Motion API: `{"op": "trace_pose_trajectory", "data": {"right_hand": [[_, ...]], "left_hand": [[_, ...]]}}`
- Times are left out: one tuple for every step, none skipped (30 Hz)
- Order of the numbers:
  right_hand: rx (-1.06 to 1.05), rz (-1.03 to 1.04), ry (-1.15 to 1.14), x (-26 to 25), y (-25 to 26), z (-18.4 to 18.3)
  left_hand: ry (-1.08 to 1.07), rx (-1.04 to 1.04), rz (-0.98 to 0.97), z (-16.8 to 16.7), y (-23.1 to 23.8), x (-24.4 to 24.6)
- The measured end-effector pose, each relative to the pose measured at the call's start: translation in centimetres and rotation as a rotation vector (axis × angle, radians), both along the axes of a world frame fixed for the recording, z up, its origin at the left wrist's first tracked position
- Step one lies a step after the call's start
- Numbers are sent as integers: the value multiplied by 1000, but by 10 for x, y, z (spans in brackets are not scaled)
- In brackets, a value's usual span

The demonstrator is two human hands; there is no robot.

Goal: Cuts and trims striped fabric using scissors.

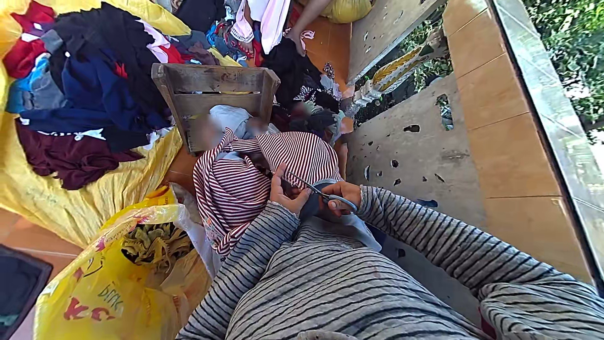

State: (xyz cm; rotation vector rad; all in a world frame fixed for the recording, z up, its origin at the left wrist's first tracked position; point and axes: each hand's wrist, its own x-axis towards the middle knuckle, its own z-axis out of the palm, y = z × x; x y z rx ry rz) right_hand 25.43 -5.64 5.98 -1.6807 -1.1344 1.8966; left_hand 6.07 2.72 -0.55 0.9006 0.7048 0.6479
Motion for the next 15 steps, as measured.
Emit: {"op": "trace_pose_trajectory", "data": {"right_hand": [[4, 1, -4, 0, 0, 0], [9, 3, -16, 0, 0, 0], [13, 0, -33, 0, 0, 1], [13, -10, -50, -1, 0, 2], [7, -22, -68, -3, 0, 3], [1, -35, -74, -4, 0, 3], [-4, -44, -74, -5, 0, 4], [-5, -53, -67, -6, 0, 4], [-9, -61, -56, -7, 1, 4], [-14, -66, -45, -8, 2, 4], [-12, -67, -31, -8, 3, 3], [-6, -67, -22, -8, 4, 2], [5, -64, -18, -7, 4, 0], [10, -67, -22, -7, 4, -2], [11, -74, -36, -8, 4, -2]], "left_hand": [[-1, 2, 1, -1, 0, 0], [0, 3, -5, -1, 0, 0], [2, 4, -11, 0, 0, 0], [3, 7, -13, 0, 0, 0], [6, 8, -9, 0, -1, 0], [6, 7, -1, 0, -1, 0], [6, 5, 6, 0, -2, 1], [9, 8, 9, 1, -2, 1], [14, 10, 4, 1, -1, 1], [24, 19, -9, 1, -1, 0], [27, 35, -21, 1, -1, 0], [28, 48, -26, 0, -2, 0], [26, 51, -30, 0, -1, 0], [21, 46, -33, 0, -1, 0], [13, 37, -33, -1, 0, 0]]}}
